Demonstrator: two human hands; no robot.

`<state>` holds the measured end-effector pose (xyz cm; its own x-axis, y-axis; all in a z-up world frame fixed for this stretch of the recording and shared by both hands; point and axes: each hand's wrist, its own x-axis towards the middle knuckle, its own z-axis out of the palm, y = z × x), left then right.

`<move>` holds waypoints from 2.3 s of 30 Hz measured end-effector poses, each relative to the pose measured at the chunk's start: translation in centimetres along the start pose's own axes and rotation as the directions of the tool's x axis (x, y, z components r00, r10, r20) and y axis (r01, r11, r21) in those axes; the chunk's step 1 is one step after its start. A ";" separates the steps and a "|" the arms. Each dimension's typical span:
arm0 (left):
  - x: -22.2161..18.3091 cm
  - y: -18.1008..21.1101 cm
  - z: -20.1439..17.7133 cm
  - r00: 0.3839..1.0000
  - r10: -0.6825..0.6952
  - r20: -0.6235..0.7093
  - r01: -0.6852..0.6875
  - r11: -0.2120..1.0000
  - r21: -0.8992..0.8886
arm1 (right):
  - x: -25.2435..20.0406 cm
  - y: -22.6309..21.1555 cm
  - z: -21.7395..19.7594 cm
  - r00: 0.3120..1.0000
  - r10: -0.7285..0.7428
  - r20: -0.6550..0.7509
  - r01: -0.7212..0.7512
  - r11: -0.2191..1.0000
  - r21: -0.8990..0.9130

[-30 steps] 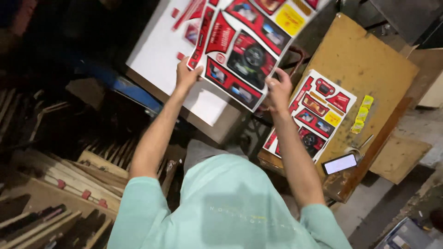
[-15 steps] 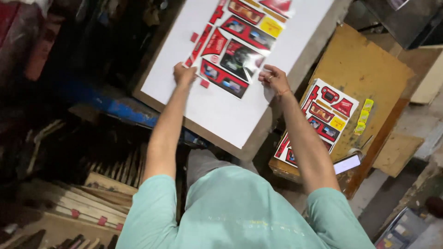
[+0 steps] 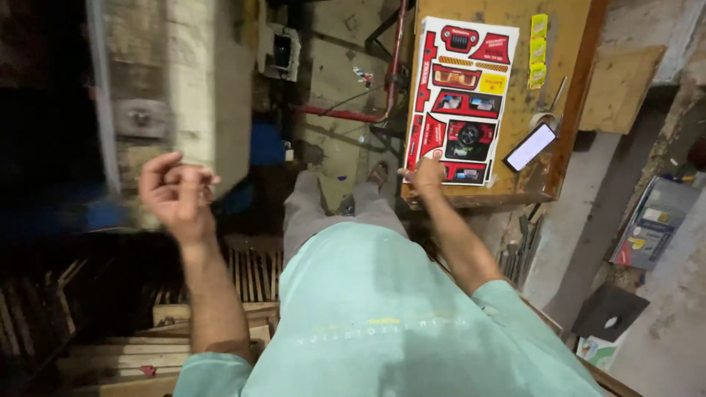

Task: Handling and stacking printed sticker or decal sheets from a printing or die-cutting machine.

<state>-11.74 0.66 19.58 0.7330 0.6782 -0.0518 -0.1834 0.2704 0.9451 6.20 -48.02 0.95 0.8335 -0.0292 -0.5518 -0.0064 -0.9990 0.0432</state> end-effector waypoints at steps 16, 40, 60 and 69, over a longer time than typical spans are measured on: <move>-18.7 -40.1 25.7 0.377 -0.669 0.640 0.196 0.733 0.651 | 2.0 7.5 0.9 0.983 -0.182 0.002 0.166 0.902 0.399; 1.1 -10.2 11.4 0.984 -0.044 0.174 -0.011 0.952 0.305 | 2.3 -4.9 -15.2 0.766 -0.626 -0.147 -0.046 -0.282 0.958; 13.8 -20.4 2.9 0.862 -0.435 -0.260 0.490 0.847 0.207 | 15.2 -21.0 -12.2 0.831 -0.340 -0.440 0.550 0.387 0.740; -3.0 -9.5 13.9 0.914 -0.210 0.346 0.180 0.977 0.119 | 1.6 -4.2 -22.4 0.842 -0.260 -0.473 0.534 0.273 0.800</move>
<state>-3.07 -13.40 15.28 0.9356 0.3263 -0.1345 0.0304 0.3051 0.9518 19.98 -43.18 18.55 0.9646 0.2508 -0.0815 0.0016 -0.3144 -0.9493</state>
